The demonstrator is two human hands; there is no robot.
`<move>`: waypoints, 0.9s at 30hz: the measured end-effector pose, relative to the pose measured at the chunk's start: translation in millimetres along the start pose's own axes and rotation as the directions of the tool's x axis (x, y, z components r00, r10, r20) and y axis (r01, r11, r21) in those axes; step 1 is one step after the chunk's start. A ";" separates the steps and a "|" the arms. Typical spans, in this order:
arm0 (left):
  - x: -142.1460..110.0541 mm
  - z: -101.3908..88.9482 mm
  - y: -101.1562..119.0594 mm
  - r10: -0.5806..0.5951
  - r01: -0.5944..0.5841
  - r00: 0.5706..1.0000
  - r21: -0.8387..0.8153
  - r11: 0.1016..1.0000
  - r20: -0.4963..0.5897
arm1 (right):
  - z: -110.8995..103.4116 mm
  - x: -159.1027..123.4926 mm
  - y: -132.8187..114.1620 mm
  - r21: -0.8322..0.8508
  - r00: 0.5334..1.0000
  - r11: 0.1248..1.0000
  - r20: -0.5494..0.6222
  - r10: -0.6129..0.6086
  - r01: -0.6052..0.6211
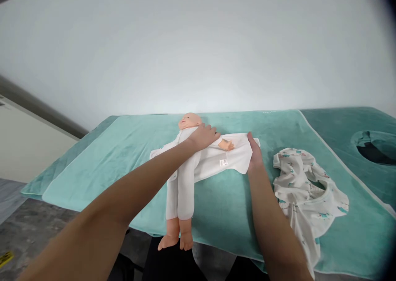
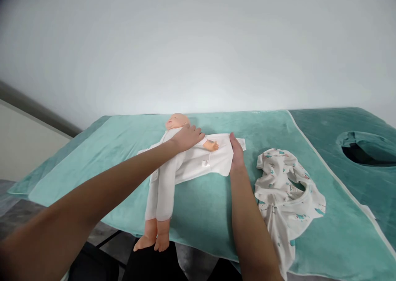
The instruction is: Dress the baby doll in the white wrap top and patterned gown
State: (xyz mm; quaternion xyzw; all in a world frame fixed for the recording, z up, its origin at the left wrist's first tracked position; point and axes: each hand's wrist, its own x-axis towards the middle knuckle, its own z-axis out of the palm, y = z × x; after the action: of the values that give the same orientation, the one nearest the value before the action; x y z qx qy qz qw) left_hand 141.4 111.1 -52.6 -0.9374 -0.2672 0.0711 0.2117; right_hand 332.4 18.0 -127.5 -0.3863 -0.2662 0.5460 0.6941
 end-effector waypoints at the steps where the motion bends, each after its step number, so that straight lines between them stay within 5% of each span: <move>1: 2.8 3.2 4.4 -0.022 0.022 1.000 0.002 1.000 0.011 | 3.5 -4.0 -2.3 0.035 1.000 0.999 0.003 0.000 0.000; 7: 19.6 13.3 41.7 -0.178 0.175 0.984 -0.254 0.951 0.011 | 20.9 -20.9 -14.3 0.016 0.995 0.996 0.052 -0.090 0.090; 11: 22.3 6.4 46.1 -0.169 0.108 0.985 -0.689 0.716 -0.022 | 30.9 -25.8 -17.3 -0.061 0.956 0.997 0.293 -0.033 0.053; 13: 18.2 -0.2 36.2 -0.142 0.058 0.989 -0.775 0.629 -0.040 | 37.2 -28.8 -14.4 -0.090 0.910 0.995 0.414 -0.001 0.043; 17: -3.4 -8.7 3.0 -0.161 -0.006 0.978 -0.785 0.620 -0.134 | 51.8 -38.6 -0.3 -0.118 0.728 0.993 0.682 0.073 0.010; 20: -27.4 -8.0 -20.9 -0.270 0.014 0.938 -0.756 0.655 -0.216 | 60.3 -47.5 12.2 -0.177 0.455 0.983 0.872 0.183 -0.057; 23: -51.9 -4.3 -36.9 -0.400 0.197 0.901 -0.662 0.723 -0.170 | 59.7 -52.7 22.0 -0.248 0.222 0.958 0.935 0.276 -0.146; 25: -67.3 -1.0 -42.5 -0.410 0.279 0.904 -0.560 0.780 -0.121 | 52.6 -52.2 25.6 -0.284 0.199 0.942 0.927 0.318 -0.179; 27: -82.8 3.2 -43.9 -0.405 0.310 0.909 -0.496 0.811 -0.094 | 42.5 -48.4 26.5 -0.268 0.317 0.946 0.895 0.314 -0.180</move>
State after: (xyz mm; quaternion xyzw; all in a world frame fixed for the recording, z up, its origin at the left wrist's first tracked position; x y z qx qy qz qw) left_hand 49.8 101.9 -34.7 -0.8951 -0.4265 -0.1294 0.0126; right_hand 271.5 -15.4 -123.1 -0.0862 -0.5805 0.7500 0.3052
